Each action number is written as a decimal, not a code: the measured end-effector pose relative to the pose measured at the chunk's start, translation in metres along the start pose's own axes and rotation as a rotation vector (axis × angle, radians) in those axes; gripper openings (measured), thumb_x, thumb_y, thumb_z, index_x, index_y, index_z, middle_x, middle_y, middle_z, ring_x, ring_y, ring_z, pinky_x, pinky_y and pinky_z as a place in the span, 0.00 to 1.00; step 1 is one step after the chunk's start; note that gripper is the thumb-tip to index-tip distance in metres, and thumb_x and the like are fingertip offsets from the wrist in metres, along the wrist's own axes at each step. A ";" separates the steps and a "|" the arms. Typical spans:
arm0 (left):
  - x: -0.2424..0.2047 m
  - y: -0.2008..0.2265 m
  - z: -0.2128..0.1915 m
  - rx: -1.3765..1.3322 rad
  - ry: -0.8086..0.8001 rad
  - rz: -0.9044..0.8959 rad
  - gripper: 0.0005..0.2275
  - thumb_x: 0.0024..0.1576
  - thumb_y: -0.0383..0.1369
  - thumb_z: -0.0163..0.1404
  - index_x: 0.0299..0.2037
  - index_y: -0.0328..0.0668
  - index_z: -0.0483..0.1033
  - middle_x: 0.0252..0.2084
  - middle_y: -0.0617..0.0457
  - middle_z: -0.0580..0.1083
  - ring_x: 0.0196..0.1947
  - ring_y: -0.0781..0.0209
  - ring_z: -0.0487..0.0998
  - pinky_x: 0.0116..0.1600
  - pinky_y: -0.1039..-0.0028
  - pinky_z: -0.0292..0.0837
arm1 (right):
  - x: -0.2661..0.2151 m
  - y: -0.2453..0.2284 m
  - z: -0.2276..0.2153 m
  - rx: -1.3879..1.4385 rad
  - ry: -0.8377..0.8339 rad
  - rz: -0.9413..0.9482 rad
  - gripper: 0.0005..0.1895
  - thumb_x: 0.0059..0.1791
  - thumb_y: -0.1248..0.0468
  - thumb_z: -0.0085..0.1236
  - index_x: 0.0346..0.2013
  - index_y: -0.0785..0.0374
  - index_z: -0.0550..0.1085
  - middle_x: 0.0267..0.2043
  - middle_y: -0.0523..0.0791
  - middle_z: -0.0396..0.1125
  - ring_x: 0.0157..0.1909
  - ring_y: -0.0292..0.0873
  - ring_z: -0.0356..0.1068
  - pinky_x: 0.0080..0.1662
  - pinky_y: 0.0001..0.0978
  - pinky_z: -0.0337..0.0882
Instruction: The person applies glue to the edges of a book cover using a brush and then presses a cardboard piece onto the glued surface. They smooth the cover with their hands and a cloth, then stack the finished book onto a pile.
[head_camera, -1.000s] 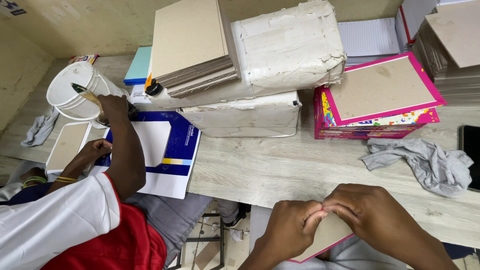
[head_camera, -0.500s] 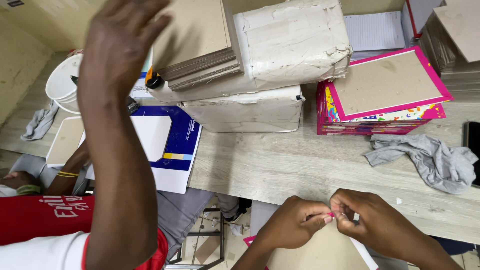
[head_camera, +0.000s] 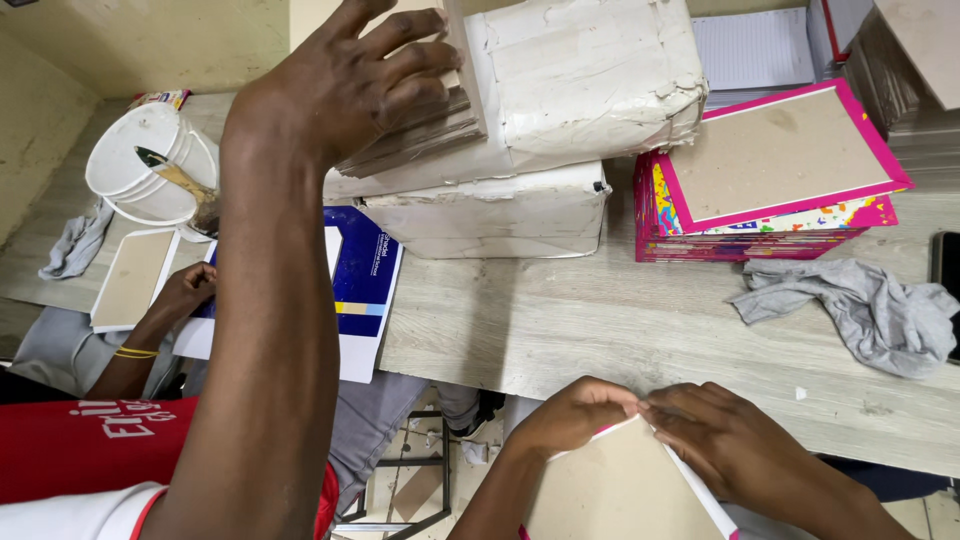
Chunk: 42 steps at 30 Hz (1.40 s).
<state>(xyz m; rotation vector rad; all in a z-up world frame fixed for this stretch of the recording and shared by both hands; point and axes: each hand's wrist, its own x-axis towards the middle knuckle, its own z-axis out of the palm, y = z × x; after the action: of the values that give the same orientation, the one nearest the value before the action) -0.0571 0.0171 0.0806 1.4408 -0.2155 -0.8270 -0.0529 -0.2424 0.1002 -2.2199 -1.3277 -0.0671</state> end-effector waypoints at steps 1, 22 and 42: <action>-0.001 -0.002 -0.001 -0.047 0.046 -0.028 0.15 0.74 0.44 0.47 0.50 0.43 0.83 0.44 0.70 0.75 0.46 0.78 0.71 0.54 0.82 0.64 | -0.003 0.000 0.003 -0.075 -0.039 0.013 0.16 0.60 0.59 0.46 0.59 0.60 0.75 0.58 0.48 0.71 0.57 0.53 0.73 0.52 0.46 0.72; -0.001 0.008 -0.011 -0.296 0.719 0.217 0.20 0.65 0.26 0.46 0.21 0.53 0.54 0.23 0.67 0.52 0.26 0.73 0.50 0.34 0.75 0.45 | -0.030 0.010 0.010 1.051 0.198 1.005 0.29 0.56 0.57 0.59 0.16 0.75 0.78 0.17 0.56 0.76 0.20 0.49 0.69 0.35 0.38 0.67; 0.131 -0.028 -0.090 1.076 0.450 0.226 0.35 0.49 0.60 0.59 0.67 0.56 0.75 0.72 0.59 0.68 0.66 0.49 0.64 0.64 0.55 0.60 | -0.011 0.165 0.048 0.553 0.381 1.012 0.11 0.59 0.68 0.57 0.40 0.68 0.86 0.36 0.48 0.71 0.33 0.44 0.69 0.38 0.34 0.70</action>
<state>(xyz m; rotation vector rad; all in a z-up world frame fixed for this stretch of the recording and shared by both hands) 0.0797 0.0098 -0.0048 2.4983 -0.5104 -0.1301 0.0677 -0.2885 -0.0143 -1.9900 0.0702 0.2136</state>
